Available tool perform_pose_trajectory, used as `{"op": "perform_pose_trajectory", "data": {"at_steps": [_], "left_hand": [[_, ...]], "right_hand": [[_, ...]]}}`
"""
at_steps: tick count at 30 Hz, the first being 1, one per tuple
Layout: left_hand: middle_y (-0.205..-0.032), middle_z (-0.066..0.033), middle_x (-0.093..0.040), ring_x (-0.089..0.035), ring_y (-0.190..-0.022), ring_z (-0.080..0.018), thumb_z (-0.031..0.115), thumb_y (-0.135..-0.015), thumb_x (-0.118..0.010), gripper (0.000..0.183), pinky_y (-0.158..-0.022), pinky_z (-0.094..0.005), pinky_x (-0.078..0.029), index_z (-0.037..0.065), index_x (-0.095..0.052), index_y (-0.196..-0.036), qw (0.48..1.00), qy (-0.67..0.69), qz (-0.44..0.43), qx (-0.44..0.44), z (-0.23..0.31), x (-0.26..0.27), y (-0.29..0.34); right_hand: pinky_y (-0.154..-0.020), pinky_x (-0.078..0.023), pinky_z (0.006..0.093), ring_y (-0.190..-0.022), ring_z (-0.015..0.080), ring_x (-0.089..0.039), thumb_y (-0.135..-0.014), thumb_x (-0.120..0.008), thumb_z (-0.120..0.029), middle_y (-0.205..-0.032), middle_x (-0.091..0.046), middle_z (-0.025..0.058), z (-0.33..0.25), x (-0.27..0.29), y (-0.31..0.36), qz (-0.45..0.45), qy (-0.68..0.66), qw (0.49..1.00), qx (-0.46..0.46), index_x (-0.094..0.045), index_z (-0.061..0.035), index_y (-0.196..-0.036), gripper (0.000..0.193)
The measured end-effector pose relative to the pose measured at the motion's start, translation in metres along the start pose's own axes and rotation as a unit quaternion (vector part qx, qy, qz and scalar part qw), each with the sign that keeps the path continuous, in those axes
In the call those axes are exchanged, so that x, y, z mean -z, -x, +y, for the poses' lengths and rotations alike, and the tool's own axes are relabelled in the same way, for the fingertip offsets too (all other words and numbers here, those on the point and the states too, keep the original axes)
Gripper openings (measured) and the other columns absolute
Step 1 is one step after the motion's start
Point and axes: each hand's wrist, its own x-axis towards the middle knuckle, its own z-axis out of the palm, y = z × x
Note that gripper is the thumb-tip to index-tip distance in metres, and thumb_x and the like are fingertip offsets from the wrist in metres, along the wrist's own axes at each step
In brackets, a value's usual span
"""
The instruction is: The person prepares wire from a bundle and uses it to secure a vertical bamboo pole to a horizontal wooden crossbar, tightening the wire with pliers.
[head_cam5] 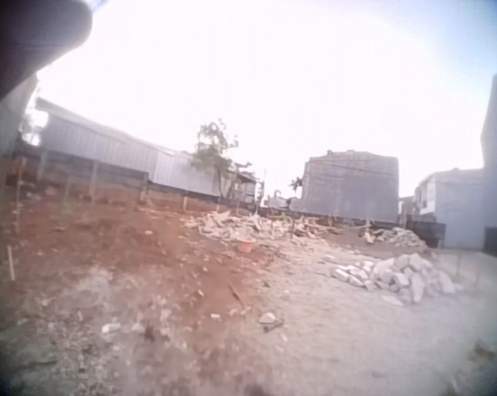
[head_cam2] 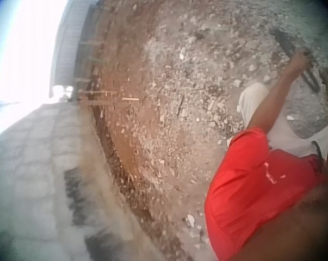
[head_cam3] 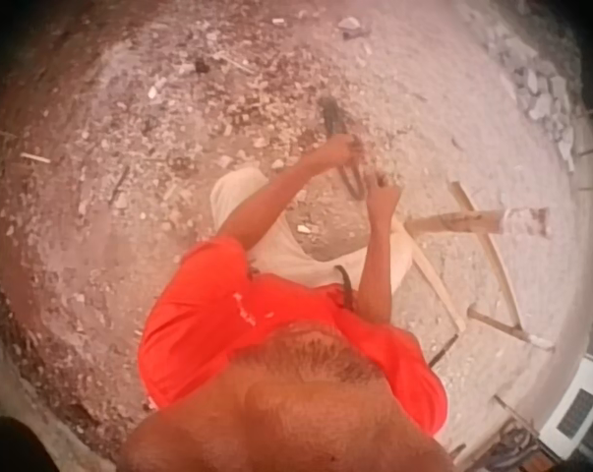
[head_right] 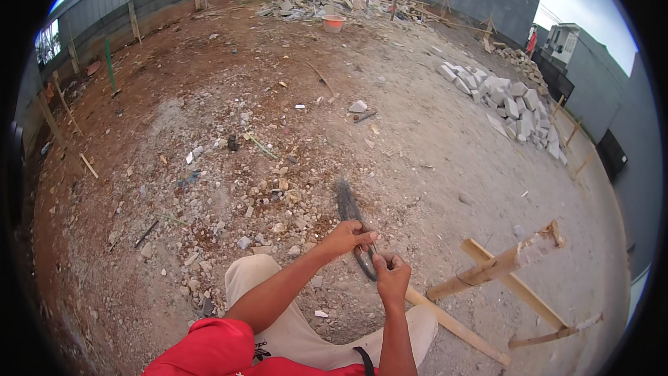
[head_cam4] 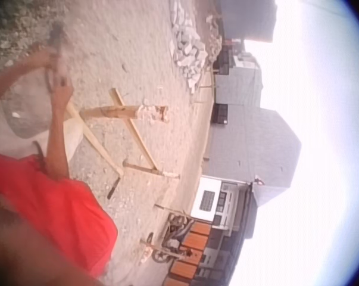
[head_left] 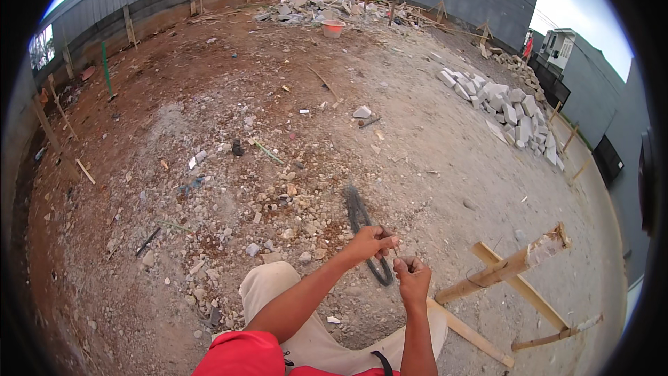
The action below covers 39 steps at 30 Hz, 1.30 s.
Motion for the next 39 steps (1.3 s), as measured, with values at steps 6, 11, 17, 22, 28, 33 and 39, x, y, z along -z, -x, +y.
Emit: {"op": "perform_pose_trajectory", "data": {"at_steps": [6, 11, 17, 22, 28, 33, 39], "left_hand": [[-0.080, -0.0035, -0.065, -0.064, -0.072, -0.0156, 0.039, -0.100, -0.056, 0.039, -0.067, -0.0298, -0.054, 0.001, -0.064, -0.103, 0.915, 0.314, 0.247, 0.058, 0.003, 0.036, -0.012], [-0.073, -0.0019, -0.056, -0.059, -0.065, -0.0170, 0.038, -0.103, -0.048, 0.041, -0.063, -0.0316, -0.056, 0.000, -0.059, -0.115, 0.793, 0.491, 0.351, 0.076, -0.024, 0.056, -0.027], [-0.069, 0.0023, -0.052, -0.051, -0.057, -0.0072, 0.037, -0.105, -0.042, 0.043, -0.048, -0.0241, -0.047, 0.002, -0.057, -0.125, 0.868, 0.493, 0.059, 0.014, 0.007, 0.044, -0.018], [-0.065, 0.0050, -0.046, -0.045, -0.053, -0.0050, 0.037, -0.106, -0.042, 0.044, -0.043, -0.0218, -0.039, 0.002, -0.057, -0.126, 0.908, 0.416, 0.031, 0.017, 0.029, 0.038, -0.005], [-0.067, 0.0020, -0.046, -0.042, -0.050, -0.0072, 0.021, -0.104, -0.049, 0.018, -0.041, -0.0244, -0.036, 0.007, -0.056, -0.096, 0.829, 0.447, 0.318, 0.112, -0.050, 0.089, -0.041], [-0.068, 0.0010, -0.048, -0.043, -0.049, -0.0092, 0.019, -0.102, -0.051, 0.019, -0.040, -0.0256, -0.036, 0.010, -0.049, -0.086, 0.828, 0.446, 0.305, 0.150, -0.066, 0.056, -0.057], [-0.063, 0.0022, -0.045, -0.040, -0.048, -0.0086, 0.028, -0.103, -0.051, 0.023, -0.039, -0.0262, -0.033, 0.009, -0.052, -0.090, 0.850, 0.477, 0.150, 0.169, -0.075, 0.028, -0.049]], "right_hand": [[-0.063, -0.044, 0.0235, -0.070, 0.0060, -0.053, -0.089, -0.071, -0.012, -0.078, -0.063, 0.0008, 0.007, 0.001, 0.022, -0.009, 0.031, 0.999, 0.025, -0.066, 0.0019, -0.089, 0.015], [-0.064, -0.044, 0.0240, -0.069, 0.0069, -0.053, -0.090, -0.069, -0.013, -0.077, -0.062, 0.0011, 0.006, -0.004, 0.036, 0.010, 0.057, 0.997, 0.050, -0.066, 0.0005, -0.091, 0.014], [-0.064, -0.046, 0.0279, -0.069, 0.0110, -0.057, -0.092, -0.065, -0.013, -0.076, -0.063, 0.0052, 0.033, 0.008, 0.053, -0.019, 0.123, 0.990, 0.071, -0.067, 0.0013, -0.096, 0.014], [-0.067, -0.049, 0.0317, -0.071, 0.0167, -0.062, -0.092, -0.064, -0.013, -0.077, -0.065, 0.0109, 0.030, -0.002, 0.062, -0.031, 0.112, 0.992, 0.059, -0.067, 0.0013, -0.096, 0.015], [-0.068, -0.050, 0.0351, -0.071, 0.0224, -0.064, -0.092, -0.062, -0.016, -0.079, -0.068, 0.0151, 0.029, -0.008, 0.072, -0.177, 0.225, 0.954, 0.089, -0.067, 0.0014, -0.095, 0.019], [-0.058, -0.045, 0.0271, -0.062, 0.0096, -0.056, -0.091, -0.063, -0.014, -0.069, -0.062, 0.0032, 0.028, 0.011, 0.072, -0.231, 0.076, 0.965, -0.103, -0.069, 0.0035, -0.095, 0.020], [-0.055, -0.044, 0.0262, -0.059, 0.0096, -0.054, -0.089, -0.061, -0.011, -0.069, -0.061, 0.0025, 0.031, 0.015, 0.055, -0.172, 0.083, 0.966, -0.177, -0.070, 0.0047, -0.094, 0.019]]}}
